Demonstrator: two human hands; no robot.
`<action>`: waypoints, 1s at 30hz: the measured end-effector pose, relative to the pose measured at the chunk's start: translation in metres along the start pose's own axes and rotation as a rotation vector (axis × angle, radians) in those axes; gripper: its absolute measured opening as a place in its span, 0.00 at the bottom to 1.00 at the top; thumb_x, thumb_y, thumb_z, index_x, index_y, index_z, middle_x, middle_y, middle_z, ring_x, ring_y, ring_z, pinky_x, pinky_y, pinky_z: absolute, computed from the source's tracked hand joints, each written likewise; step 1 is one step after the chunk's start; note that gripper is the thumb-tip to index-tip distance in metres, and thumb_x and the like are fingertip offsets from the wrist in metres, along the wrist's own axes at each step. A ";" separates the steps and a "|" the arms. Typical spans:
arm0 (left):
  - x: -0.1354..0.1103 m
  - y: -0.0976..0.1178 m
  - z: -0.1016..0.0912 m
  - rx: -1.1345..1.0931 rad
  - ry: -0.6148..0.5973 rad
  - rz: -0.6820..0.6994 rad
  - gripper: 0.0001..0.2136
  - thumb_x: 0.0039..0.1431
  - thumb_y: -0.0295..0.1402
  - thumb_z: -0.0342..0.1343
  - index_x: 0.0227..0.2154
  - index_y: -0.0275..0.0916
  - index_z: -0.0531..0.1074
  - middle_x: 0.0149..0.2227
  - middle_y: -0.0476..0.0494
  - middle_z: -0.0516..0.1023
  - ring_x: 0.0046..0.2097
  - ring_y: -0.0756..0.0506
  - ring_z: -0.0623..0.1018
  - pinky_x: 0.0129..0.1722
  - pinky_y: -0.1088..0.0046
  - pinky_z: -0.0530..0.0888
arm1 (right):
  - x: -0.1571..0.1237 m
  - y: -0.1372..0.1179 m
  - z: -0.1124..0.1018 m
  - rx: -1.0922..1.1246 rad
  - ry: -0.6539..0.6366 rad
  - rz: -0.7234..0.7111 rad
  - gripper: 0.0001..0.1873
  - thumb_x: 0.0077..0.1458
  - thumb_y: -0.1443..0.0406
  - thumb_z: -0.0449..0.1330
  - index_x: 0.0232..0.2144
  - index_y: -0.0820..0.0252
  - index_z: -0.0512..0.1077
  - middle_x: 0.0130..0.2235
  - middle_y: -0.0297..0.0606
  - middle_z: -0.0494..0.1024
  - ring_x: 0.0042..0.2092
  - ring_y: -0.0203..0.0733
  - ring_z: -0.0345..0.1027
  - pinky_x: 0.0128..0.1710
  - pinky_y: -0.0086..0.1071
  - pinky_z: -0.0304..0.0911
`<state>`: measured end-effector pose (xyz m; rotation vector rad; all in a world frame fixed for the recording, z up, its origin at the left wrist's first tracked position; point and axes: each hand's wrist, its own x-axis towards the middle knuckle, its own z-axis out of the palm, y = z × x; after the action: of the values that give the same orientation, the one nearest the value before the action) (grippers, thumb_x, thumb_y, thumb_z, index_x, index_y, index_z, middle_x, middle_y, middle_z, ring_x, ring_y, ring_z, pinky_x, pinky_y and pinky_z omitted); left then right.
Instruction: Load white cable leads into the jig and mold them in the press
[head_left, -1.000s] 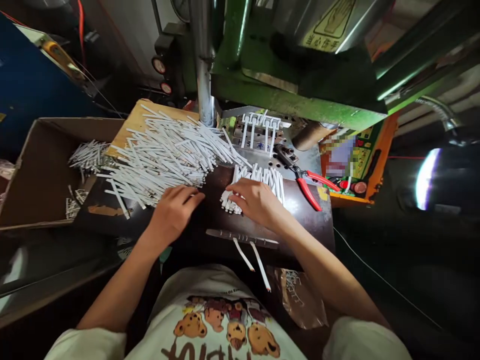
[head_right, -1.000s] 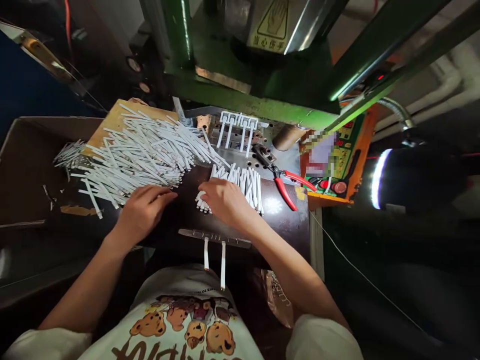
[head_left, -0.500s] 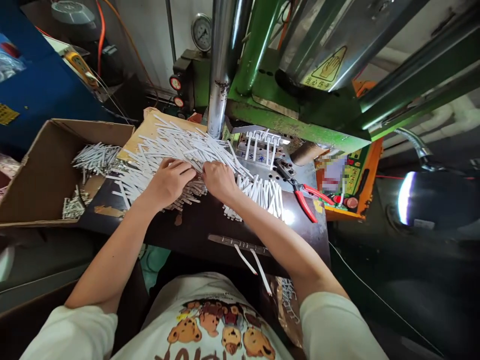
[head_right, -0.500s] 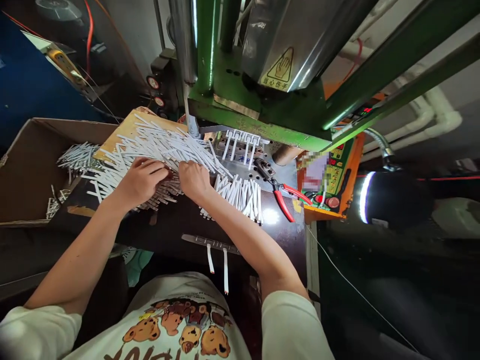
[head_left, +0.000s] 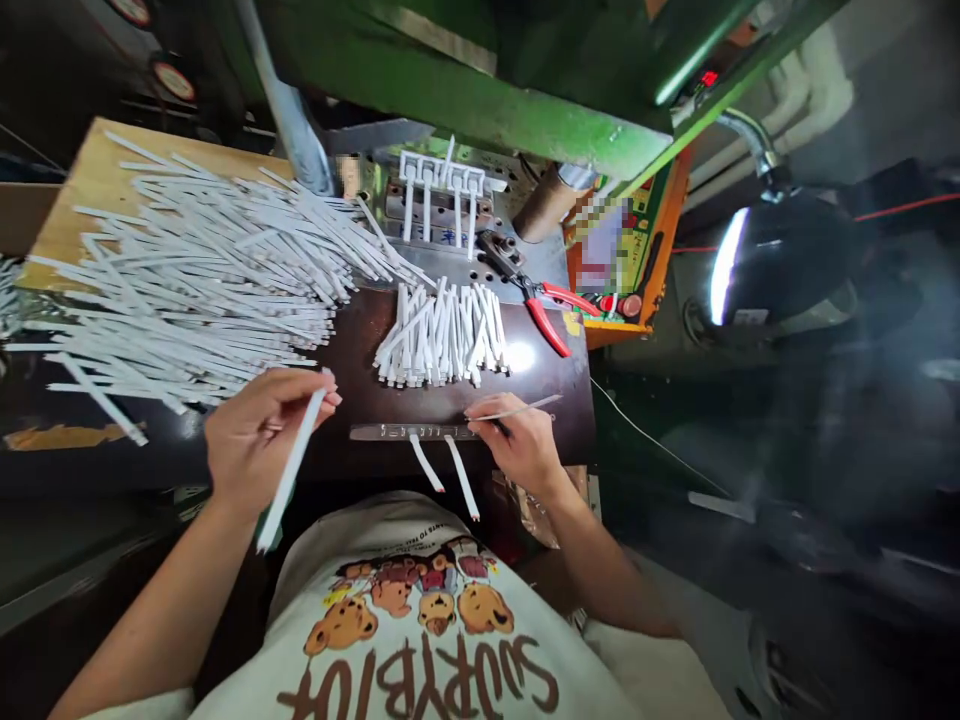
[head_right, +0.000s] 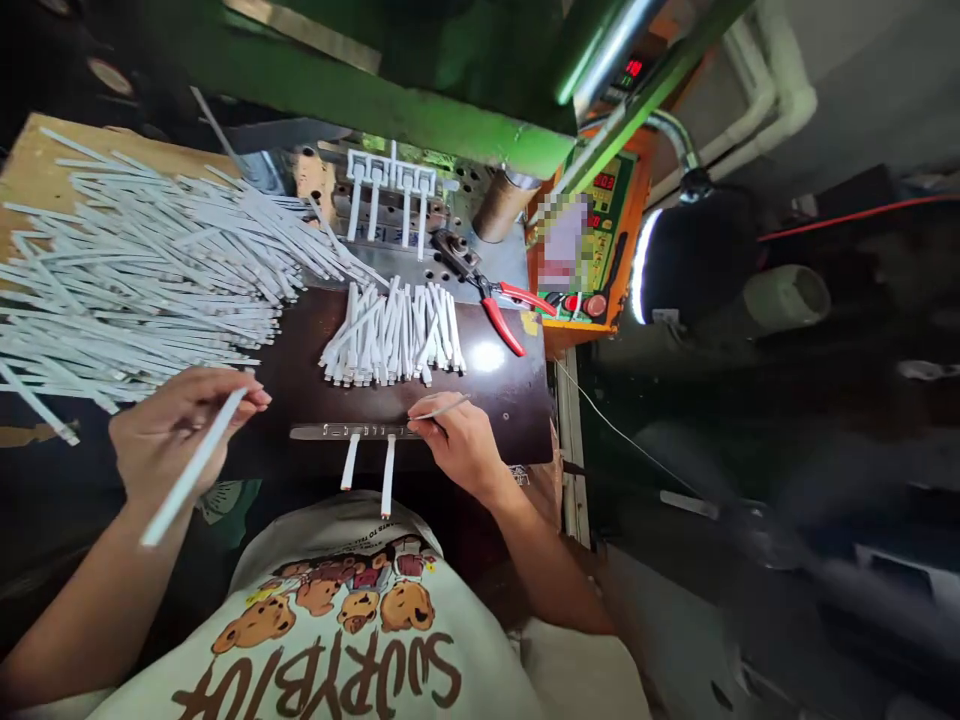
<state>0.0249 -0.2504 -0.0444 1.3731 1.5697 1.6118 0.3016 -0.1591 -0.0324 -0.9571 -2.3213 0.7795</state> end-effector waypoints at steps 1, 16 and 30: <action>-0.008 -0.001 0.006 0.041 -0.035 0.045 0.16 0.56 0.22 0.63 0.44 0.48 0.79 0.42 0.50 0.79 0.36 0.52 0.79 0.33 0.77 0.79 | -0.009 0.001 0.003 0.009 0.016 -0.006 0.03 0.64 0.66 0.59 0.35 0.56 0.72 0.36 0.35 0.81 0.39 0.37 0.75 0.41 0.31 0.69; -0.017 0.004 0.029 0.593 -0.456 0.485 0.07 0.60 0.22 0.57 0.41 0.37 0.73 0.41 0.43 0.82 0.42 0.44 0.80 0.45 0.66 0.71 | -0.019 -0.008 0.012 -0.201 -0.015 -0.156 0.05 0.63 0.71 0.56 0.35 0.60 0.72 0.38 0.40 0.80 0.40 0.40 0.71 0.41 0.35 0.64; 0.129 -0.010 0.024 0.642 -0.695 0.372 0.17 0.68 0.32 0.45 0.54 0.40 0.71 0.52 0.38 0.77 0.50 0.41 0.78 0.48 0.65 0.76 | 0.127 0.052 -0.056 -0.385 -0.228 0.024 0.12 0.64 0.66 0.56 0.48 0.62 0.74 0.45 0.44 0.79 0.44 0.43 0.74 0.45 0.35 0.66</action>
<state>-0.0037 -0.1245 -0.0179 2.3477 1.4724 0.6233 0.2813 -0.0165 0.0018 -1.1048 -2.7273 0.4771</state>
